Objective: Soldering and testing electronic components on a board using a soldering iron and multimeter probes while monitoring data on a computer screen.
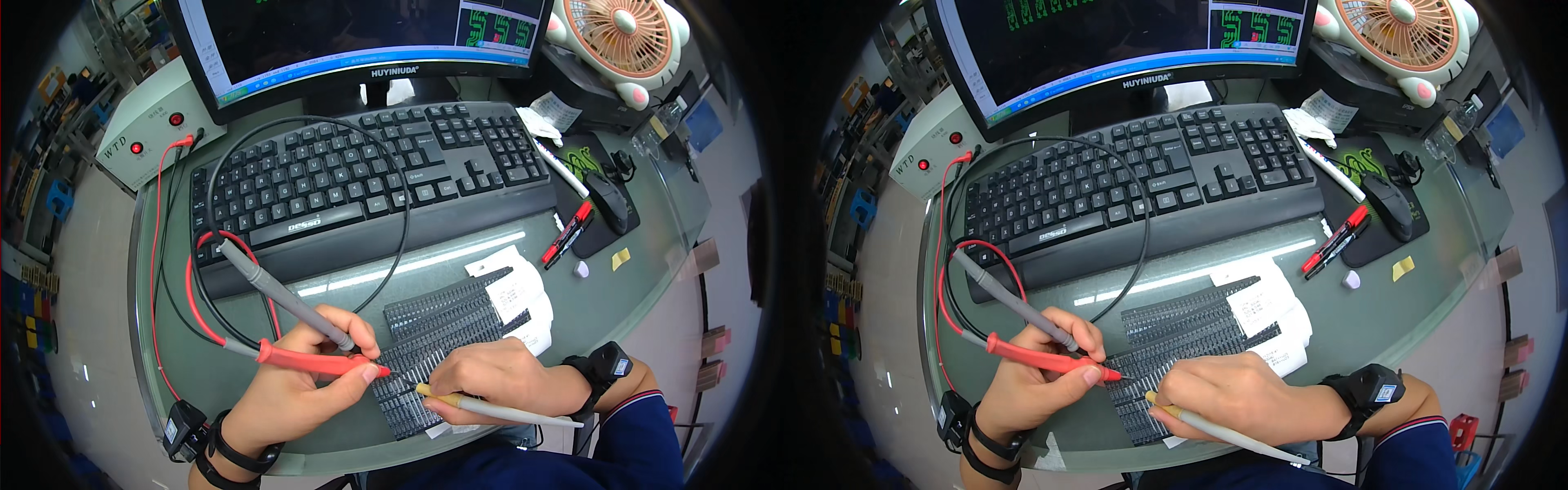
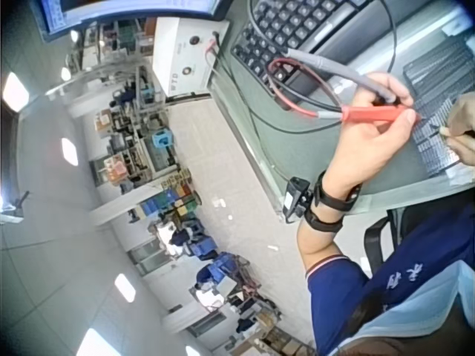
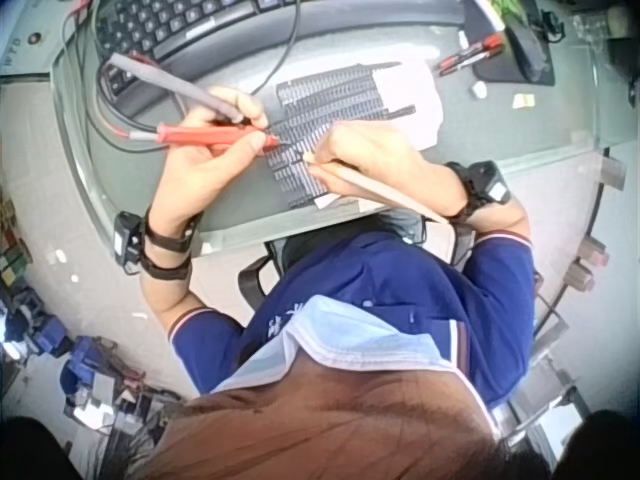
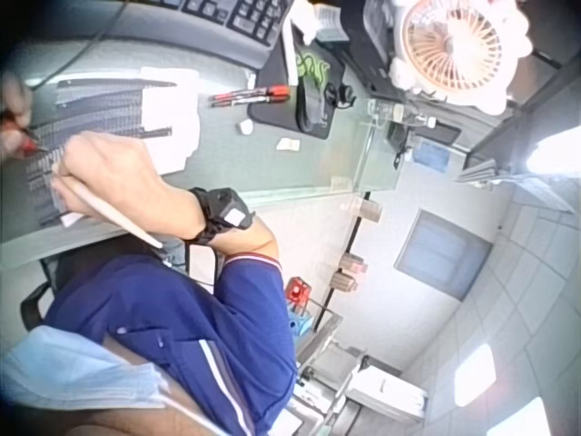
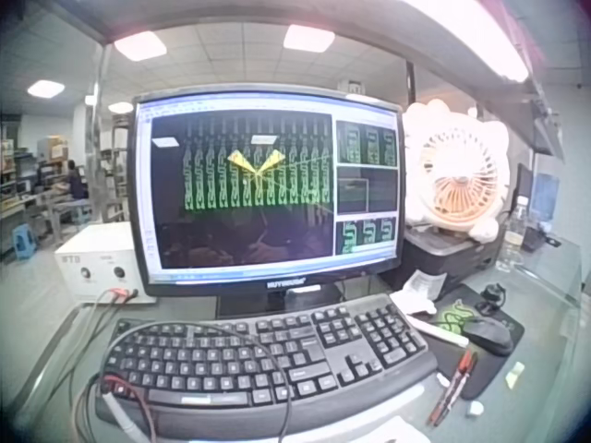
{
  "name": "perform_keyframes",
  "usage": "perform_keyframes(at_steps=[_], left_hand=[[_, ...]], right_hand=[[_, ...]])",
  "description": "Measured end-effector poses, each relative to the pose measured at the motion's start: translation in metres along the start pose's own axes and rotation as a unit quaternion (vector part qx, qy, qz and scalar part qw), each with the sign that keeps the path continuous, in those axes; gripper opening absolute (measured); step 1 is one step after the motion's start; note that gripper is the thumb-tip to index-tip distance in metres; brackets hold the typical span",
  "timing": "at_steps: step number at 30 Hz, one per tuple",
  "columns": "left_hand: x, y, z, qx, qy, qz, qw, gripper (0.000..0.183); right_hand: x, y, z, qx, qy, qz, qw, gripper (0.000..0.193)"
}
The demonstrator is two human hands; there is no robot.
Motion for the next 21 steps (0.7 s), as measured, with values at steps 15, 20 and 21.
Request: perform_keyframes(at_steps=[15, 20, 21], left_hand=[[-0.0004, -0.0008, -0.0014, 0.004, 0.009, -0.014, 1.000, 0.025], [0.0002, -0.0008, -0.0006, 0.004, 0.014, -0.011, 1.000, 0.025], [0.0003, -0.0008, -0.0004, 0.001, 0.013, -0.011, 1.000, 0.026]], right_hand=[[0.0013, -0.0005, -0.0017, -0.003, -0.032, 0.001, 0.999, 0.021], [0.0028, 0.0001, -0.0054, -0.022, -0.074, 0.045, 0.996, 0.022], [0.0031, 0.0000, -0.0061, -0.022, -0.074, 0.045, 0.996, 0.022]])
Point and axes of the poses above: each hand's wrist, its own y-axis towards the middle knuckle, its own x-axis out of the palm, z = x × y, the point moved 7 cm from there along y, towards the middle knuckle, and after that the axes turned 3 degrees about x, right-handed, at the moved point
